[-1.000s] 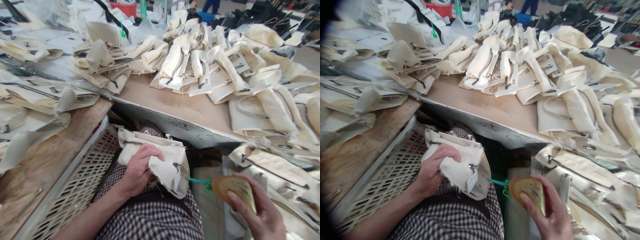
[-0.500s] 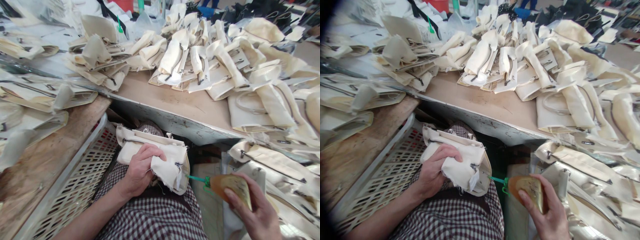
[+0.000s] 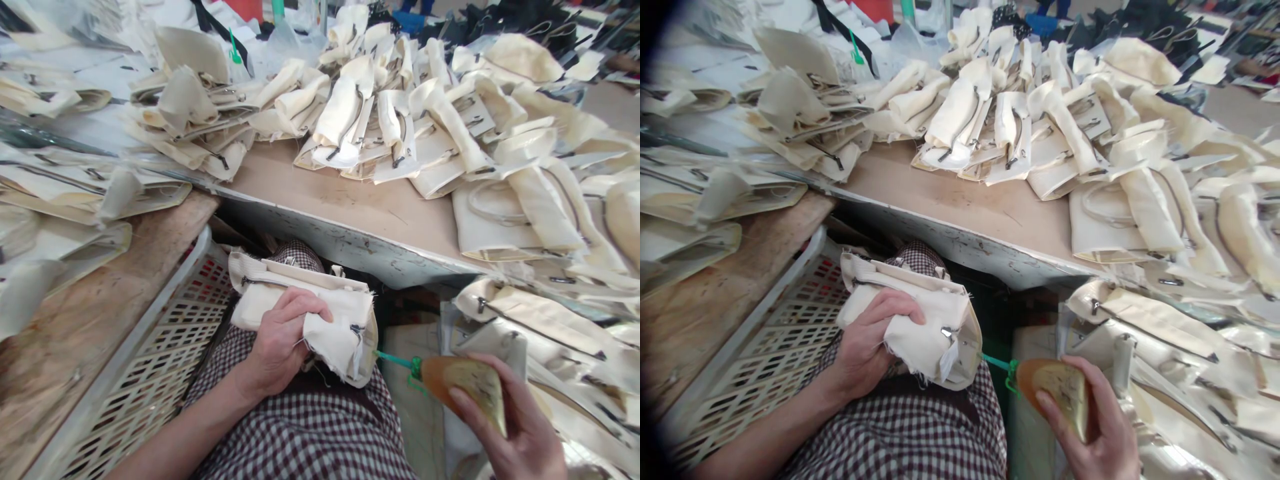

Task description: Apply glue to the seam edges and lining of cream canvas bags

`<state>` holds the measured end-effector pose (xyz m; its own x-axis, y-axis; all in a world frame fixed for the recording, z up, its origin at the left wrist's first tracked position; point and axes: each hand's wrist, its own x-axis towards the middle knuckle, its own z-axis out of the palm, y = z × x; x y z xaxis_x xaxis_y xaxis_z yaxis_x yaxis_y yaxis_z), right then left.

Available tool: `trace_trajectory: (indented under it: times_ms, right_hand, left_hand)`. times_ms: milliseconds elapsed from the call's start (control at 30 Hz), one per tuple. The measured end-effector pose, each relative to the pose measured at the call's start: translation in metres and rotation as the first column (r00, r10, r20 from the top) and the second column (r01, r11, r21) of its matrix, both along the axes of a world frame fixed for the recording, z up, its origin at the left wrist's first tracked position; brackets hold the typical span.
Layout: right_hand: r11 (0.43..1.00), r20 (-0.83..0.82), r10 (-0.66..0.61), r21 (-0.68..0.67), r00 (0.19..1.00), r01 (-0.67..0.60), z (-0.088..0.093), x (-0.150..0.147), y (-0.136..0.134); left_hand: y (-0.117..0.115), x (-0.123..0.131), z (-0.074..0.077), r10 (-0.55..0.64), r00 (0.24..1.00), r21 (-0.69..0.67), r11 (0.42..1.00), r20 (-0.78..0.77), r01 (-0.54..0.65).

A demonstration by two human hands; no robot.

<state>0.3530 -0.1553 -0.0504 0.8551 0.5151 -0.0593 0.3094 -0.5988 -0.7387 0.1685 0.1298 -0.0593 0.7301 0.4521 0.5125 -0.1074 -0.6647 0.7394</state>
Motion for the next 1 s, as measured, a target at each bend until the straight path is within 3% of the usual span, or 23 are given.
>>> trace_trajectory:
  times_ms: [200, 367, 500, 667, 867, 1000]
  right_hand:
    - [0.994, 0.142, 0.097, -0.06, 0.985, -0.089, 0.007, -0.005, 0.003]
    - [0.987, 0.079, 0.145, -0.077, 0.986, -0.139, 0.01, -0.007, 0.008]
    - [0.997, 0.045, 0.046, -0.068, 0.998, -0.043, 0.003, -0.005, 0.006]
    - [0.997, -0.049, 0.06, -0.048, 0.997, -0.063, 0.003, -0.001, 0.006]
    - [0.991, -0.088, -0.131, 0.023, 0.987, 0.134, 0.014, -0.005, 0.022]
    - [0.986, -0.129, -0.143, 0.068, 0.981, 0.153, 0.004, -0.004, 0.023]
  left_hand:
    - [-0.001, 0.002, 0.001, -0.012, 1.0, 0.0, 1.0, 0.01, 0.012]
    - [-0.001, 0.002, 0.001, -0.011, 1.0, 0.023, 1.0, 0.015, 0.01]
    - [-0.001, 0.002, 0.002, 0.0, 1.0, 0.036, 0.999, 0.013, -0.001]
    - [0.0, 0.003, 0.004, -0.003, 1.0, 0.035, 0.999, 0.027, 0.002]
    - [0.0, 0.004, 0.003, -0.002, 0.999, 0.0, 1.0, 0.04, 0.002]
    - [0.001, 0.003, 0.005, -0.001, 0.999, 0.015, 1.0, 0.036, 0.001]
